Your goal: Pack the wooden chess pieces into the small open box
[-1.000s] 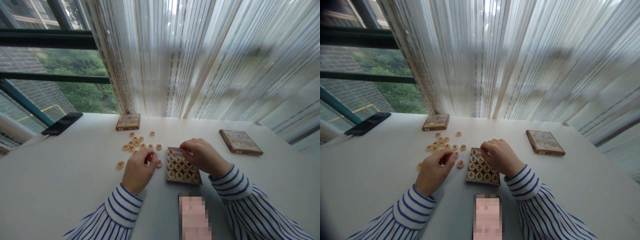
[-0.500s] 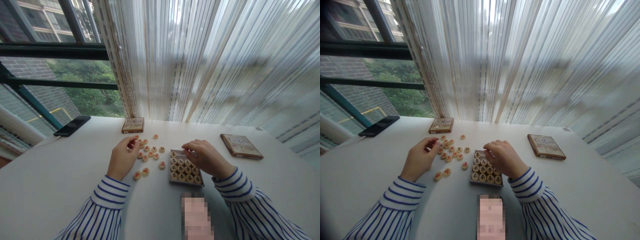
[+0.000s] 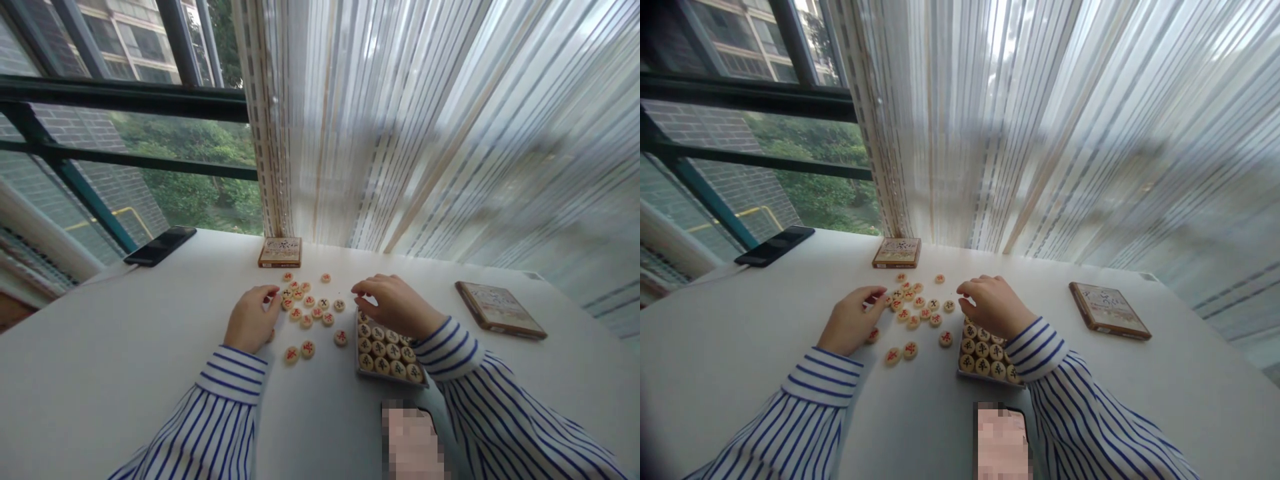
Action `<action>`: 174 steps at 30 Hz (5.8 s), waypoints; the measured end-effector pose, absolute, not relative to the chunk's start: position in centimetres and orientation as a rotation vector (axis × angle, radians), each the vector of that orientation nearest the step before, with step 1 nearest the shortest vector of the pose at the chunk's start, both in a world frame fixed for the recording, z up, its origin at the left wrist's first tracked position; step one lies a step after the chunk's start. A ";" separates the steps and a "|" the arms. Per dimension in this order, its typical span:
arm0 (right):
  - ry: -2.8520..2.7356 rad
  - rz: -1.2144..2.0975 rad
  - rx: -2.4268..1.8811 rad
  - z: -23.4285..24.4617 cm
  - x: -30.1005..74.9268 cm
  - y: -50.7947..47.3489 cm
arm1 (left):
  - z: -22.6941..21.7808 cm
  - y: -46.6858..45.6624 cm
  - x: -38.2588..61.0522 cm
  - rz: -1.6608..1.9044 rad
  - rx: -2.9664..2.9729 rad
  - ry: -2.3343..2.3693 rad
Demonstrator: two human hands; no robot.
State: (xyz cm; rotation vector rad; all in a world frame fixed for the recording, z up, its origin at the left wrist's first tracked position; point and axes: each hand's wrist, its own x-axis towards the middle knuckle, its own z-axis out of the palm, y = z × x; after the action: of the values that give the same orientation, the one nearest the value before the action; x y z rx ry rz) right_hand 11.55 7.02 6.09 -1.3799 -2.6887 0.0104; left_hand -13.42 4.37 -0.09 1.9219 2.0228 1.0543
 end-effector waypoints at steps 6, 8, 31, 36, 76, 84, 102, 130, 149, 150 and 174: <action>-2.832 0.002 -1.380 5.4 10.3 7.7 | 0.0 4.1 -12.6 1.117 2.045 1.921; -2.854 -0.006 -1.400 5.4 10.0 8.0 | -0.1 4.1 -12.6 1.129 2.057 1.924; -2.951 -0.019 -1.357 5.2 6.1 9.9 | 0.0 4.5 -14.0 0.914 1.976 2.162; -3.013 0.015 -1.319 4.8 5.3 10.1 | 0.2 4.4 -13.7 0.950 1.995 2.127; -2.133 0.248 -1.029 2.4 15.3 -1.4 | 1.6 -0.4 -2.3 1.003 1.182 0.977; -2.014 0.182 -0.990 1.8 14.9 -2.3 | 1.2 -1.0 -2.2 1.039 1.241 1.022; -2.012 0.295 -0.902 1.4 14.8 -2.3 | 1.3 -1.1 -2.1 1.042 1.205 1.035; -2.266 -0.025 -1.358 0.0 16.3 3.1 | -0.4 -0.9 -1.8 1.022 1.776 1.398; -2.344 -0.022 -1.390 -0.6 16.1 3.4 | -0.3 -0.8 -1.7 0.932 1.867 1.472; -2.345 -0.029 -1.392 -0.6 16.1 3.4 | -0.4 -0.8 -1.8 0.932 1.873 1.469; -2.432 -0.090 -1.505 -0.5 16.1 3.1 | -0.5 -0.8 -1.8 0.893 1.885 1.479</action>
State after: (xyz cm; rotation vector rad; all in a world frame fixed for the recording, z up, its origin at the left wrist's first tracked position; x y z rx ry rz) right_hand 16.08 3.11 -0.45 -1.5052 -2.4318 -0.0900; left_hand -1.80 -0.77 -0.48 1.8851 1.4787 0.8928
